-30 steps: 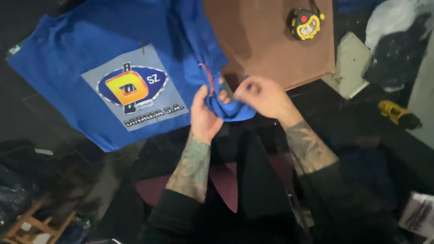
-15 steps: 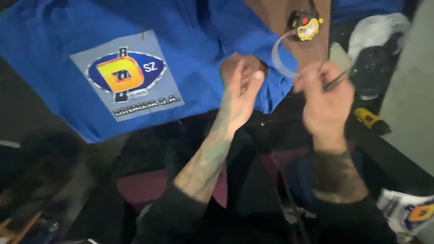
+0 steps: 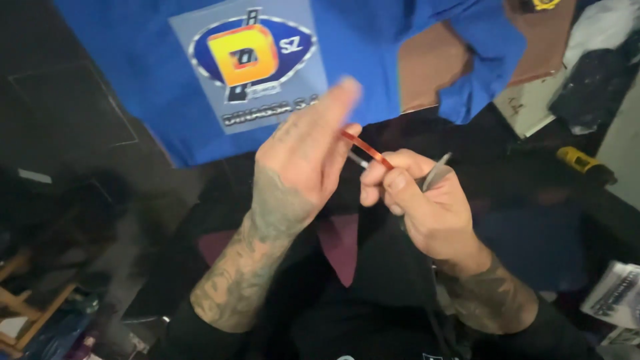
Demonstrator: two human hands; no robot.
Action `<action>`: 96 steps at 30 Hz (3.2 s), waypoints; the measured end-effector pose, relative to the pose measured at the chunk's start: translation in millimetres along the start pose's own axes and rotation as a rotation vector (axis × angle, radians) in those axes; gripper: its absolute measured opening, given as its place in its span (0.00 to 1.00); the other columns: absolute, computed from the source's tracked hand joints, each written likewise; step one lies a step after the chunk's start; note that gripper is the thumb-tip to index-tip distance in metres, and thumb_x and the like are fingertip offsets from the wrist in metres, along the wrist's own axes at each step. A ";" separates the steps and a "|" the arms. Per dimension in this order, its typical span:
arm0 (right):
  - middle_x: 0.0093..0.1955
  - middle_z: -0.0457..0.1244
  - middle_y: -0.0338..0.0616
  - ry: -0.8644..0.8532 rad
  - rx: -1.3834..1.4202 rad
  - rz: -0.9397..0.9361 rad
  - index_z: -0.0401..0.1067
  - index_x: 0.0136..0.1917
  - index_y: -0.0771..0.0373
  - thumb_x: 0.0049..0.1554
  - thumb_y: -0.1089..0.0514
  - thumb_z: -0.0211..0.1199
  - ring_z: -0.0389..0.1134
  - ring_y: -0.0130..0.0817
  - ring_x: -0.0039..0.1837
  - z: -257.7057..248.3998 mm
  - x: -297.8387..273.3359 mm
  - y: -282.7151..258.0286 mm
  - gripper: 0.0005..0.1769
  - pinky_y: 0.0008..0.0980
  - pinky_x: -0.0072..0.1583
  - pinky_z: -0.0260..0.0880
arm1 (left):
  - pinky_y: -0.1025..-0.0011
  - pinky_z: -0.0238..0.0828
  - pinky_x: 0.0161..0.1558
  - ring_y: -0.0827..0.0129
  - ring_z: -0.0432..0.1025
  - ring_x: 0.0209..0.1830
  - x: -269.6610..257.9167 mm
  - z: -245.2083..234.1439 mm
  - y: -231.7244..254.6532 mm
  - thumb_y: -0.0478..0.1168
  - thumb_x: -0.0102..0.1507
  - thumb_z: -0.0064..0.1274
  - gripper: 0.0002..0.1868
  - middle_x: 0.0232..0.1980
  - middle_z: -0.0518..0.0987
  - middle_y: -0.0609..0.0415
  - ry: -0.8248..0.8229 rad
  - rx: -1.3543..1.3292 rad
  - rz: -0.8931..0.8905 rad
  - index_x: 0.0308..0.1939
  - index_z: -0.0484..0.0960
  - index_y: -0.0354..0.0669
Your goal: The recorder measures the correct position on blue long-sleeve shirts and uses double-sided tape to apply printed logos.
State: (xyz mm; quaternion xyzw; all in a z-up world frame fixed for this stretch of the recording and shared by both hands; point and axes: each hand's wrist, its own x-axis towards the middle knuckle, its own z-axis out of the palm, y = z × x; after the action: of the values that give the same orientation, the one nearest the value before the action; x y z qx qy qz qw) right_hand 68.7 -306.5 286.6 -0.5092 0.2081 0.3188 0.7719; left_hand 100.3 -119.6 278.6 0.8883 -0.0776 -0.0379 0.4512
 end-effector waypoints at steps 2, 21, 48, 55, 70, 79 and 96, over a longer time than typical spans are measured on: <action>0.42 0.66 0.47 -0.039 0.020 0.016 0.71 0.54 0.70 0.65 0.61 0.51 0.56 0.21 0.37 21.4 -4.2 15.0 0.12 0.17 0.42 0.56 | 0.73 0.81 0.50 0.65 0.83 0.49 -21.4 -20.5 -12.0 0.28 0.66 0.61 0.29 0.60 0.82 0.46 0.041 -0.135 -0.186 0.68 0.65 0.35; 0.36 0.69 0.49 -0.056 -0.254 0.269 0.77 0.48 0.73 0.56 0.68 0.52 0.57 0.20 0.31 206.7 2.5 54.7 0.13 0.16 0.33 0.51 | 0.70 0.81 0.57 0.60 0.82 0.57 -125.2 -173.0 -77.9 0.28 0.65 0.57 0.19 0.61 0.81 0.46 0.116 -0.075 -0.088 0.60 0.77 0.35; 0.35 0.67 0.44 -0.121 -0.254 0.252 0.78 0.50 0.71 0.57 0.68 0.51 0.53 0.18 0.30 157.3 -6.2 52.1 0.14 0.16 0.34 0.49 | 0.75 0.83 0.45 0.66 0.82 0.43 -124.7 -107.4 -69.3 0.38 0.66 0.50 0.18 0.52 0.84 0.41 0.158 -1.026 -0.816 0.59 0.78 0.35; 0.33 0.67 0.45 -0.036 -0.214 0.235 0.77 0.48 0.71 0.58 0.66 0.52 0.55 0.20 0.31 143.7 -11.0 52.7 0.13 0.16 0.34 0.52 | 0.71 0.81 0.56 0.60 0.81 0.54 -117.5 -122.5 -42.1 0.21 0.64 0.54 0.21 0.61 0.79 0.44 0.100 -0.252 -0.232 0.60 0.75 0.35; 0.31 0.67 0.44 -0.077 -0.275 0.166 0.78 0.47 0.69 0.58 0.68 0.52 0.56 0.19 0.29 147.9 -10.7 46.6 0.13 0.16 0.32 0.51 | 0.69 0.81 0.57 0.60 0.81 0.56 -121.3 -119.4 -50.1 0.30 0.63 0.60 0.20 0.61 0.80 0.45 0.090 0.087 0.022 0.59 0.80 0.38; 0.39 0.70 0.47 -0.099 -0.278 0.197 0.77 0.54 0.72 0.56 0.69 0.52 0.52 0.18 0.30 139.5 -17.3 50.7 0.16 0.14 0.33 0.49 | 0.71 0.81 0.54 0.61 0.82 0.51 -124.2 -121.8 -48.6 0.21 0.64 0.57 0.20 0.58 0.81 0.46 0.143 -0.190 -0.161 0.58 0.78 0.38; 0.35 0.66 0.37 -0.359 -1.043 -0.378 0.77 0.44 0.65 0.49 0.69 0.65 0.57 0.28 0.34 162.1 -9.7 13.2 0.07 0.26 0.44 0.56 | 0.71 0.71 0.41 0.63 0.73 0.39 -104.0 -165.1 -20.9 0.29 0.52 0.57 0.05 0.38 0.78 0.53 -0.062 -0.232 -0.159 0.32 0.79 0.37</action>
State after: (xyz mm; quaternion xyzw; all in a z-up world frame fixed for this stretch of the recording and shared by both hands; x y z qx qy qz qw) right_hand 52.0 -156.6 348.2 -0.7882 -0.2051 0.3170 0.4860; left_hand 22.7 41.8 358.8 0.8320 -0.0162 -0.1095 0.5436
